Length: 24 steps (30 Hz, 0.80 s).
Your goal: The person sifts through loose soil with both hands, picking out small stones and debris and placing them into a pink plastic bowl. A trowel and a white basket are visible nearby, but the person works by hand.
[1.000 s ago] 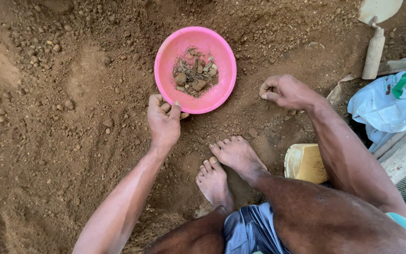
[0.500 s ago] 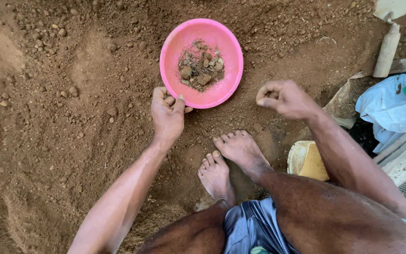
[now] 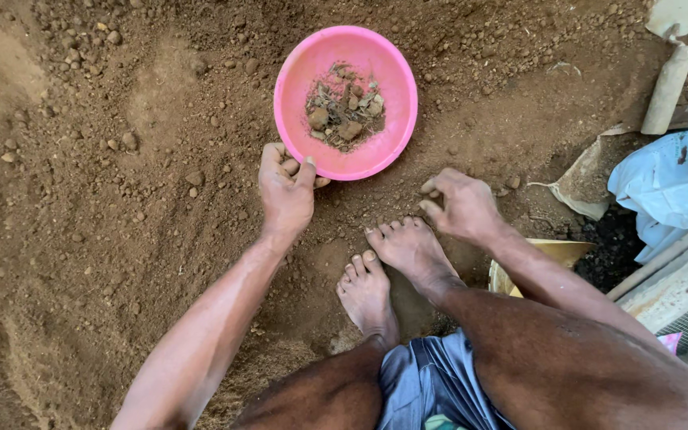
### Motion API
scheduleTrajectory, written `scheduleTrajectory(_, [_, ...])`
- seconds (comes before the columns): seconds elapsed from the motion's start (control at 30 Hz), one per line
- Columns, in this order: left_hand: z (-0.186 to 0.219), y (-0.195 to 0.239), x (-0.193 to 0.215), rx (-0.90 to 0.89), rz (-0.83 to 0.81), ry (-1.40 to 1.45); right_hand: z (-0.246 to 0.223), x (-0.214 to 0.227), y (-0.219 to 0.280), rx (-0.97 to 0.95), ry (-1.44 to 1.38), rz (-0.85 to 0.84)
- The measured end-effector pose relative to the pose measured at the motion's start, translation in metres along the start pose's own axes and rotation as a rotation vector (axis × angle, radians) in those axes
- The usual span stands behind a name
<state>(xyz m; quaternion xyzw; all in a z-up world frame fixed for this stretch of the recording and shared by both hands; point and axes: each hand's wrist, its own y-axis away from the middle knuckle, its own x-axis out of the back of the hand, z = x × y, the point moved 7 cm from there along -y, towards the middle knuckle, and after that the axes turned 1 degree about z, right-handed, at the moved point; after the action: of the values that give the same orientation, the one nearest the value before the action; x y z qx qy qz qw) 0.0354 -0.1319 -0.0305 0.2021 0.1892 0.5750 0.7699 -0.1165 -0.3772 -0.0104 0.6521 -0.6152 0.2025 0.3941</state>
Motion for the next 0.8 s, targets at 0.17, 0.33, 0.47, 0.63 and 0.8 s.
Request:
scheduleTrajectory(0.17, [-0.008,-0.004,-0.002,-0.054,-0.01,0.08,-0.012,-0.005,0.0,0.09,0.181,0.1])
scheduleTrajectory(0.33, [-0.008,0.001,-0.003,-0.035,-0.022,0.071,-0.007,0.012,-0.007,-0.178,-0.309,0.088])
scheduleTrajectory(0.47, [0.001,0.006,-0.015,-0.019,-0.067,0.029,0.003,0.049,-0.019,-0.071,-0.49,0.279])
scheduleTrajectory(0.63, [0.007,0.006,-0.025,0.099,-0.076,-0.111,0.097,0.074,-0.069,-0.35,0.023,0.394])
scheduleTrajectory(0.8, [0.009,0.001,-0.036,0.064,-0.109,-0.094,0.129,0.067,-0.084,-0.133,0.277,0.47])
